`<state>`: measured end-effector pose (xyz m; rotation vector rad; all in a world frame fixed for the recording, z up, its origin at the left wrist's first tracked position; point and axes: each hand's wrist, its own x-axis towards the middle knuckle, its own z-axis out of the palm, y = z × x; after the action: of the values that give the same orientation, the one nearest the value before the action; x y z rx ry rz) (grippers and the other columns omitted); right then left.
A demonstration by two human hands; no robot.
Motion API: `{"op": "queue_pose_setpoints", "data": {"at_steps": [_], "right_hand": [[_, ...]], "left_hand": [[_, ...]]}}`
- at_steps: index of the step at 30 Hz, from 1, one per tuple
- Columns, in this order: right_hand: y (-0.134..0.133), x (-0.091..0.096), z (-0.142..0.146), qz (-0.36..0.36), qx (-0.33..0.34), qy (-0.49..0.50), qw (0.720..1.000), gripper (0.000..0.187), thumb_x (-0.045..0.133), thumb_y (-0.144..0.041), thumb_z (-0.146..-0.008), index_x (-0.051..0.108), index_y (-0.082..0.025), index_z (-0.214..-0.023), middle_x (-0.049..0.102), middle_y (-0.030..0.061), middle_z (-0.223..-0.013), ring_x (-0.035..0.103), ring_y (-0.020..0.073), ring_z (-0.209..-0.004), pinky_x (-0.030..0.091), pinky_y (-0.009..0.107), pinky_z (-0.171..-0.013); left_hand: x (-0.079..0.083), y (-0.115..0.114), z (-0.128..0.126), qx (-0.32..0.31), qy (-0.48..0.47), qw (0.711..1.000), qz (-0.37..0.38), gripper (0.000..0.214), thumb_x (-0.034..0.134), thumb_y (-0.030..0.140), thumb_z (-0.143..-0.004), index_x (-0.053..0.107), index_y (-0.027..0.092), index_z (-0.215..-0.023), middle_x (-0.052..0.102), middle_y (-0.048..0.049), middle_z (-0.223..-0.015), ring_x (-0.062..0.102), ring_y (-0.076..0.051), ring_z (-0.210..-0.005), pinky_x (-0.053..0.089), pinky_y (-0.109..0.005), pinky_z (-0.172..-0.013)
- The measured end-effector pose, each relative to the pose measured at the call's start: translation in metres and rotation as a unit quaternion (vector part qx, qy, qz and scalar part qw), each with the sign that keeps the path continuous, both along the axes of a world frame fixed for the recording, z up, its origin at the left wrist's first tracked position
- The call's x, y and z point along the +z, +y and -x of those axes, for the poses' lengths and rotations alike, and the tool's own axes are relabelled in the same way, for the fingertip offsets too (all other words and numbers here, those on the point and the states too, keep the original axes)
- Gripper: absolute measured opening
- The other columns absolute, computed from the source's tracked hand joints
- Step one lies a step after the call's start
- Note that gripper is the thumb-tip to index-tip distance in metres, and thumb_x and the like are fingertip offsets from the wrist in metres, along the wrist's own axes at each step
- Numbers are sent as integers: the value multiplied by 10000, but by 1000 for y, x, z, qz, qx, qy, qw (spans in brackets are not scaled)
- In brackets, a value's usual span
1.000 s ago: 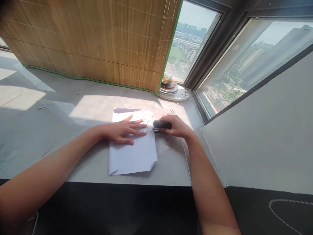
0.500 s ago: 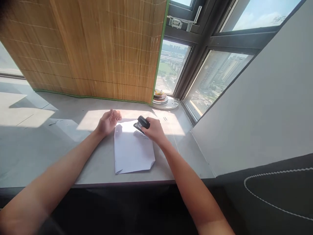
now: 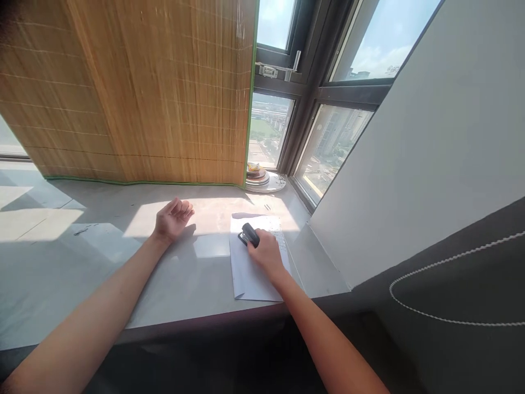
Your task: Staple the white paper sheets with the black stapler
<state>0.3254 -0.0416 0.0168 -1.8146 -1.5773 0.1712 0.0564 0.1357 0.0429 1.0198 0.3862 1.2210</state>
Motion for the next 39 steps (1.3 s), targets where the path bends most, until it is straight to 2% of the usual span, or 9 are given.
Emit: {"op": "queue_pose_setpoints", "data": {"at_steps": [4, 8, 12, 17, 20, 23, 28, 33, 39], "right_hand": [[-19, -1, -53, -7, -37, 18, 999, 394, 662, -584, -919, 557, -244, -752, 629, 41, -752, 574, 246, -702, 423, 357, -645], [-2, 4, -102, -52, -39, 67, 996, 691, 379, -785, -1024, 772, -220, -975, 724, 101, -985, 681, 296, -930, 553, 432, -819], [39, -5, -128, -34, 24, -71, 997, 600, 524, -668, -1011, 755, -182, -1276, 646, 183, -1452, 562, 378, -1380, 466, 566, -1150], [86, -20, -115, 115, 57, -194, 973, 658, 585, -436, -1005, 541, -147, -1594, 334, 171, -1743, 306, 354, -1627, 313, 522, -1307], [101, -18, -94, 178, 40, -200, 963, 638, 506, -440, -1051, 499, -196, -1640, 332, 121, -1743, 308, 330, -1630, 270, 512, -1330], [114, -15, -55, 175, 34, -198, 964, 629, 434, -456, -1087, 437, -251, -1682, 320, 70, -1751, 246, 303, -1653, 197, 504, -1350], [149, -16, 55, 155, 81, -170, 970, 712, 446, -511, -1083, 355, -200, -1717, 282, 84, -1766, 200, 319, -1664, 160, 527, -1356], [182, -16, 156, 139, 129, -151, 970, 727, 449, -538, -1080, 380, -167, -1701, 292, 122, -1760, 211, 351, -1658, 180, 600, -1346], [186, -13, 193, 143, 170, -132, 966, 800, 406, -548, -1087, 254, -97, -1730, 109, 164, -1783, 112, 311, -1680, 82, 604, -1356]], "left_hand": [[1, 0, -2, 0, 29, 1000, 7, 594, 654, 398, -962, 230, 212, -591, 242, 15, -619, 364, -150, -600, 419, -315, -615], [3, 0, 4, -21, 20, 999, 32, 619, 657, 375, -940, 171, 210, -594, 176, 28, -582, 258, -133, -527, 338, -327, -533], [3, 3, 19, -55, -21, 997, 52, 647, 670, 337, -903, 114, 208, -599, 91, 47, -547, 194, -111, -465, 277, -313, -483], [3, 7, 32, -58, -70, 992, 83, 642, 634, 306, -906, 65, 214, -621, 22, 68, -547, 149, -92, -427, 271, -284, -468], [3, 8, 35, -62, -98, 989, 95, 605, 581, 268, -922, 54, 219, -629, 12, 71, -559, 110, -90, -428, 256, -282, -462], [3, 9, 37, -72, -127, 985, 93, 598, 575, 249, -917, 51, 220, -633, -8, 72, -581, 64, -92, -445, 228, -285, -455], [0, 17, 52, -50, -180, 980, 67, 656, 649, 269, -899, 54, 213, -627, -42, 69, -620, -7, -108, -508, 187, -304, -459], [5, 19, 72, 15, -256, 966, 16, 652, 563, 329, -1008, 40, 200, -641, -72, 56, -646, -69, -124, -556, 137, -315, -467], [10, 16, 81, 80, -303, 950, -17, 622, 430, 351, -1094, 53, 190, -626, -82, 49, -649, -80, -124, -564, 102, -316, -472]]}}
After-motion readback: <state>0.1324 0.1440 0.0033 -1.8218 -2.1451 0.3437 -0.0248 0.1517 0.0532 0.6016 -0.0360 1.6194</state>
